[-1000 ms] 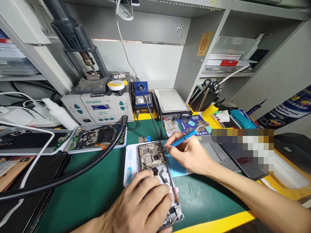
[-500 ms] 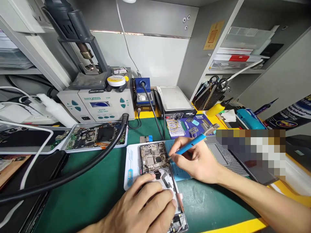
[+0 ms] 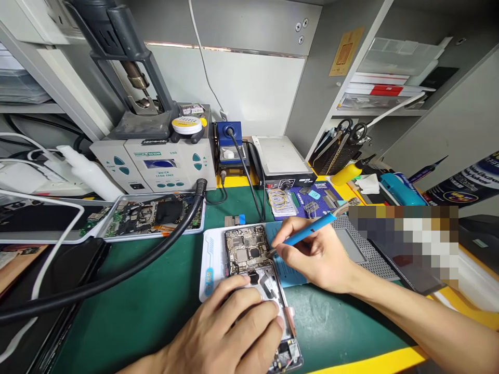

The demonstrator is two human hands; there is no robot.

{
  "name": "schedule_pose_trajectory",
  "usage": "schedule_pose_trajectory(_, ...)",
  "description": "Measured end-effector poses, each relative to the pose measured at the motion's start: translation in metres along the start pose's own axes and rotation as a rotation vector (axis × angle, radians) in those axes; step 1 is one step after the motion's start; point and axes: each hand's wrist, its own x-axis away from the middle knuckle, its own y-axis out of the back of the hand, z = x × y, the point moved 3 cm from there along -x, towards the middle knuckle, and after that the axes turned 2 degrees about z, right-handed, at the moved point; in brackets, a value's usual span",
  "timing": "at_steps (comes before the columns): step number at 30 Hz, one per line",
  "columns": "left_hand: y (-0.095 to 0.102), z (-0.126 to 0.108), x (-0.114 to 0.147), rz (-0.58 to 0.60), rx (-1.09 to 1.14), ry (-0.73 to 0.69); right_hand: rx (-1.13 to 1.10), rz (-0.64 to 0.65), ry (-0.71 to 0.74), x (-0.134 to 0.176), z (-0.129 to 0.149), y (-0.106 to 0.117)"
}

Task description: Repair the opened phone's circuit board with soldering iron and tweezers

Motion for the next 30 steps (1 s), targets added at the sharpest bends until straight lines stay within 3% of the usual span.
schedule_pose_trajectory(18,-0.0039,0.0008,0.0024,-0.031,-0.006,-0.015,-0.02,-0.02,0.013,-0.0014,0.0003,-0.0014)
schedule_pose_trajectory(30,-0.0043,0.0009,0.0041,-0.024,0.008,-0.025,0.002,-0.102,0.023,-0.0041,0.0002,-0.0016)
